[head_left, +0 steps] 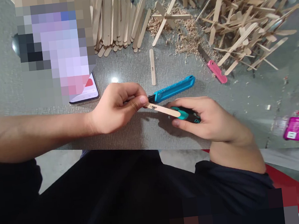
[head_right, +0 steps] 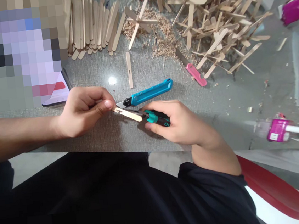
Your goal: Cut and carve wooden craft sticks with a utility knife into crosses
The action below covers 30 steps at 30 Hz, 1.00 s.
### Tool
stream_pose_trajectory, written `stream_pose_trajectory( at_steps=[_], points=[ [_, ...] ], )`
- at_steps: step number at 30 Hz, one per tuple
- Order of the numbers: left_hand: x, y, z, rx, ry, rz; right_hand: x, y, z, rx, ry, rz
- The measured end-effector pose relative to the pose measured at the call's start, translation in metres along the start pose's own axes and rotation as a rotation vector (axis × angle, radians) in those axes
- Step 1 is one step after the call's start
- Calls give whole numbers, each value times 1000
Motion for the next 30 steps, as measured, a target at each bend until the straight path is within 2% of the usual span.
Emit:
stream_pose_trajectory(
  at_steps=[6,16,22,27,30],
  points=[
    [0,-1,0,30,4,-7,0,0,-1,-42,26,-19],
    [1,0,-1,140,-1,5,-3,3,-3,-3,-59,10],
    [0,0,-1,121,-11,-3,-1,0,1,39,-51,48],
    [0,-3,1,-11,-96,179,0,-7,4,107,-35,21],
    [-1,-4,3,-49,-166,195,1,-5,10,193,-61,41]
  ],
)
Point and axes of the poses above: each hand's wrist, its own x-axis towards the middle knuckle, its own z-axis out of the palm, y = z × x, the point moved 1 cm from there along x, towards the middle knuckle, and after that the axes turned 8 degrees about -z, right-handed, at the moved point
